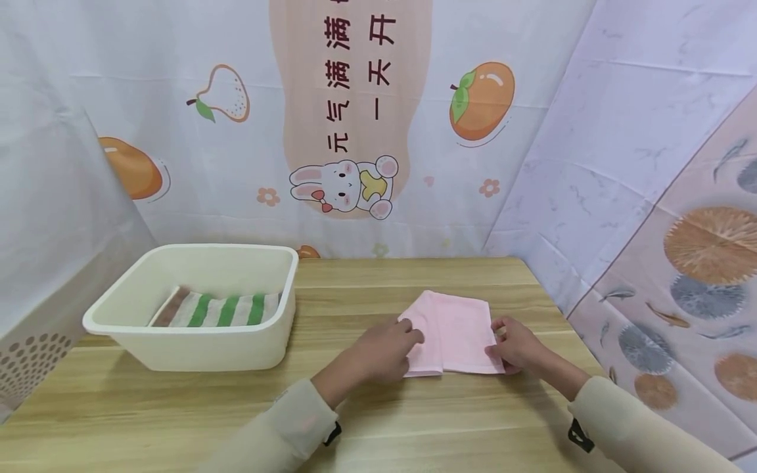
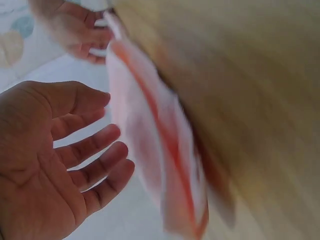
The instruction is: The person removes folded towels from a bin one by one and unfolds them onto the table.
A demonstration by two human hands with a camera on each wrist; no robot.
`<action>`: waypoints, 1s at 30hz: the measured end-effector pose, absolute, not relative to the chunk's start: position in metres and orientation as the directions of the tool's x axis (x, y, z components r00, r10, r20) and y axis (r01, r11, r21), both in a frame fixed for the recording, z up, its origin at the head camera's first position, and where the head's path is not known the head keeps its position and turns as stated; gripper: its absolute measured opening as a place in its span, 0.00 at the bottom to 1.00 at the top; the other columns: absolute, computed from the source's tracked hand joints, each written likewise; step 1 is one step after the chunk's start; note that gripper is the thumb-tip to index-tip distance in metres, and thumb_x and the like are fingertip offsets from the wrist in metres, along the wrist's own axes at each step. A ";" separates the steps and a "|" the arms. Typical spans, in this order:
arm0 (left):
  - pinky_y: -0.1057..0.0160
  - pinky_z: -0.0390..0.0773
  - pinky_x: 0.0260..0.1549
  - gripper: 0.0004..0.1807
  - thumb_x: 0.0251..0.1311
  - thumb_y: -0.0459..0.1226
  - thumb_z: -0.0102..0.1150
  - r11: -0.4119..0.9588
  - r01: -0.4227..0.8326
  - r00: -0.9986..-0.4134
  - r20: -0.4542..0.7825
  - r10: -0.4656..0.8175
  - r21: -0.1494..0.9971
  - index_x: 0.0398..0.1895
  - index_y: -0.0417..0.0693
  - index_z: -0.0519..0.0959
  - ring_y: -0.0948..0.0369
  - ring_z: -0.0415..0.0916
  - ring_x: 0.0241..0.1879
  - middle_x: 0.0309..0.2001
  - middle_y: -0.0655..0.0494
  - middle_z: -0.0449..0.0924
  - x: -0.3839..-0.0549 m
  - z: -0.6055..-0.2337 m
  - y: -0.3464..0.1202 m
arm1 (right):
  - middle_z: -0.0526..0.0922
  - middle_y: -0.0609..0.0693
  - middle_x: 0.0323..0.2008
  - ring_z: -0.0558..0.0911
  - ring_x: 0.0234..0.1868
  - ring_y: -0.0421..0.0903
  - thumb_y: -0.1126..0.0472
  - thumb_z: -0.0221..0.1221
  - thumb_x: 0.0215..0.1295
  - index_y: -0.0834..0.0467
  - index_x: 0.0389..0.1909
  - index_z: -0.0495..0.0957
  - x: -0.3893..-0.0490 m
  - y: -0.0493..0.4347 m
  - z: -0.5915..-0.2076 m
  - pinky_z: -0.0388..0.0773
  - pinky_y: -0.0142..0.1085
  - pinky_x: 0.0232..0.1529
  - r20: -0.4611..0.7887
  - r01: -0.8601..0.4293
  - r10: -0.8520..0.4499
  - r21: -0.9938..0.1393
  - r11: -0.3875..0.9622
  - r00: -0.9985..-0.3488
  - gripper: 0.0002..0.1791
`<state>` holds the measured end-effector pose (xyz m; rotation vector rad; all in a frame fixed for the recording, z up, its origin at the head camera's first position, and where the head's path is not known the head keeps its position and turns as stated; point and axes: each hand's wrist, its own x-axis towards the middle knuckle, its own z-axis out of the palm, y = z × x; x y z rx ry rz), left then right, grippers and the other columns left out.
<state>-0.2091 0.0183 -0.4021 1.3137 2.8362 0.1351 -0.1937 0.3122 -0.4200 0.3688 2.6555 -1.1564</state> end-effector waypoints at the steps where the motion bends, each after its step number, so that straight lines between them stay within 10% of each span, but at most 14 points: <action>1: 0.62 0.78 0.43 0.22 0.63 0.35 0.61 0.637 0.765 -0.641 0.024 0.767 0.092 0.61 0.55 0.79 0.59 0.73 0.45 0.48 0.57 0.77 -0.209 -0.404 0.024 | 0.71 0.59 0.38 0.79 0.27 0.48 0.71 0.66 0.64 0.68 0.62 0.64 -0.194 0.312 -0.420 0.83 0.40 0.24 -0.298 0.313 0.139 -0.684 0.659 -0.944 0.29; 17: 0.57 0.75 0.42 0.15 0.68 0.48 0.59 0.653 0.755 -0.647 -0.094 0.756 0.052 0.56 0.71 0.83 0.59 0.68 0.48 0.48 0.60 0.74 -0.195 -0.410 0.064 | 0.72 0.61 0.40 0.80 0.28 0.48 0.71 0.66 0.64 0.69 0.61 0.65 -0.194 0.314 -0.422 0.83 0.40 0.24 -0.281 0.289 0.124 -0.683 0.671 -0.952 0.28; 30: 0.63 0.74 0.28 0.21 0.65 0.57 0.64 0.669 0.731 -0.676 0.011 0.737 0.133 0.45 0.52 0.74 0.62 0.70 0.34 0.38 0.59 0.71 -0.213 -0.404 0.057 | 0.74 0.61 0.41 0.80 0.27 0.49 0.69 0.65 0.64 0.70 0.61 0.65 -0.192 0.316 -0.421 0.83 0.41 0.24 -0.268 0.258 0.093 -0.688 0.679 -0.959 0.28</action>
